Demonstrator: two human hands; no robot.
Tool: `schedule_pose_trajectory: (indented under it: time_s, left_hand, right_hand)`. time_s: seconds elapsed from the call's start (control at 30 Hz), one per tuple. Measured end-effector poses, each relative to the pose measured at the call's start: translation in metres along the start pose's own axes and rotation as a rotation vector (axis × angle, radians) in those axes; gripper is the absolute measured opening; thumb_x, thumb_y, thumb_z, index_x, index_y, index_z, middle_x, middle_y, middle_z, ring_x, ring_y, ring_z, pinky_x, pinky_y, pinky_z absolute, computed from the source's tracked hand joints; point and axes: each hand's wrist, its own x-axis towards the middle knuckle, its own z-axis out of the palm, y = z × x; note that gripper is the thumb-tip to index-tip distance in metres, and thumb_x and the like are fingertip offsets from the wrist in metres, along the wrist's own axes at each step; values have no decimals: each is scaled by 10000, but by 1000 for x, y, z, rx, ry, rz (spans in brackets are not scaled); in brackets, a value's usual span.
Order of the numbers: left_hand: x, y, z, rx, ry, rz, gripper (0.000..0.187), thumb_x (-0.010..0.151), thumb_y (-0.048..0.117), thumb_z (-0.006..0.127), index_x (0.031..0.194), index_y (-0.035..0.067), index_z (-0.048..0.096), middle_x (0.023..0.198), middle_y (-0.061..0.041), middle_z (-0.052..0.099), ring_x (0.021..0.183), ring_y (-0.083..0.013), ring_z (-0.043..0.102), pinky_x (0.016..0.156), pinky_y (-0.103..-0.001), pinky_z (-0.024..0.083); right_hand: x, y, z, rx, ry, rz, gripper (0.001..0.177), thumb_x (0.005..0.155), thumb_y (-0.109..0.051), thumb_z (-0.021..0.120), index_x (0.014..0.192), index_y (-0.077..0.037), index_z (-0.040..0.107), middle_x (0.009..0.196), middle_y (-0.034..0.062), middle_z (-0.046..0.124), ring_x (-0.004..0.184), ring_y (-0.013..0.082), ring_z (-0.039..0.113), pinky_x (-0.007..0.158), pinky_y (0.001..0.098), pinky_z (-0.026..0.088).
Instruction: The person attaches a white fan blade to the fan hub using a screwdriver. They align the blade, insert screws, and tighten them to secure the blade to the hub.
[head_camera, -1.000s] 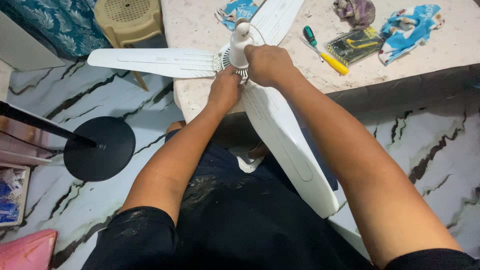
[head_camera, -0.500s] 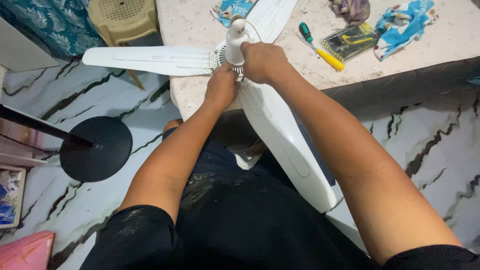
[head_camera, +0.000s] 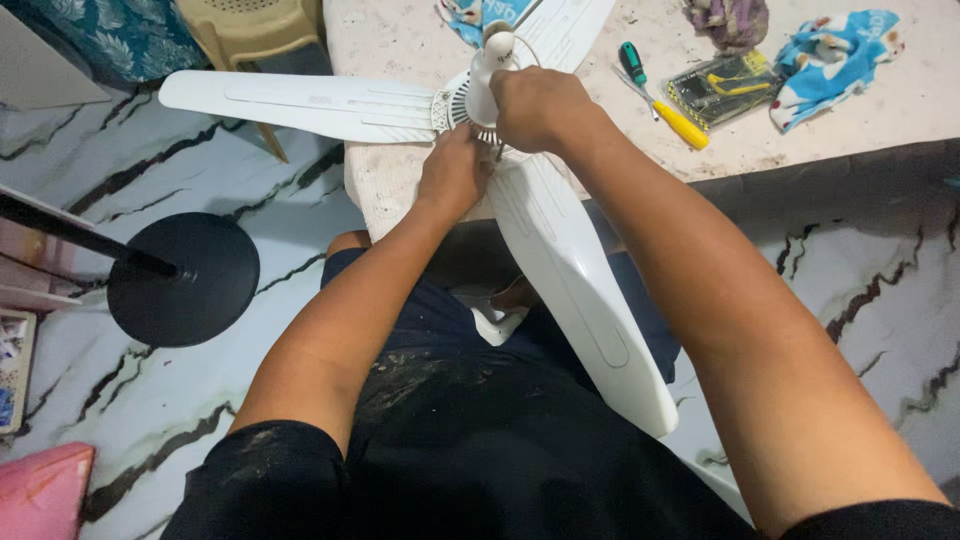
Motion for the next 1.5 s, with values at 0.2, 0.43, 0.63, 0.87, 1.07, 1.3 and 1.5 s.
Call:
schedule_pose_trajectory:
  time_s: [0.2, 0.43, 0.63, 0.87, 1.07, 1.3, 1.5]
  left_hand:
    - [1, 3, -2, 42, -13, 24, 163, 821, 106, 765, 970, 42, 757, 1170, -147, 607, 1120, -370, 583, 930, -467, 503]
    - [2, 2, -1, 51, -41, -7, 159, 823, 93, 761, 976, 47, 766, 1172, -138, 619, 1115, -362, 589, 939, -459, 504]
    - [1, 0, 0, 27, 3, 40, 161, 790, 65, 768, 950, 51, 774, 1166, -134, 642, 1105, -360, 604, 923, -458, 519]
    - [6, 5, -1, -22, 14, -59, 312, 797, 60, 742, 1100, 2, 697, 1175, -170, 639, 1115, -394, 600, 936, -473, 504]
    - [5, 1, 1, 52, -40, -8, 241, 816, 96, 733, 1052, 47, 729, 1176, -191, 629, 1113, -402, 589, 940, -478, 498]
    - [3, -3, 3, 38, -35, -17, 171, 834, 100, 731, 998, 54, 735, 1173, -167, 627, 1124, -383, 589, 948, -461, 500]
    - [6, 3, 0, 41, -30, 17, 270, 793, 101, 767, 1045, 31, 701, 1157, -191, 620, 1089, -395, 593, 919, -467, 497]
  right_hand:
    - [-12, -2, 7, 14, 70, -22, 335, 856, -201, 660, 1147, -33, 665, 1061, 227, 724, 1042, 378, 687, 863, 484, 532]
    - [-5, -5, 15, 42, 77, 34, 313, 867, -215, 652, 1127, -42, 671, 1056, 222, 724, 1022, 373, 696, 868, 475, 534]
    - [-5, 10, 21, 24, 90, 73, 302, 879, -152, 619, 1151, -29, 665, 1050, 224, 732, 1024, 371, 706, 867, 475, 541]
    - [-13, 0, 22, 18, 108, -69, 360, 916, -333, 659, 1157, -65, 654, 1056, 227, 719, 1038, 391, 681, 871, 487, 523]
    - [-4, -10, 15, 45, 25, -37, 399, 953, -409, 669, 1169, -73, 658, 1064, 219, 714, 1038, 392, 679, 882, 491, 518]
    - [-9, -3, 15, 25, 86, -34, 370, 891, -327, 721, 1146, -60, 685, 1062, 207, 727, 1044, 370, 691, 872, 477, 529]
    - [-12, -10, 16, 19, 97, -4, 387, 902, -362, 715, 1134, -54, 681, 1047, 204, 728, 1023, 368, 696, 871, 473, 529]
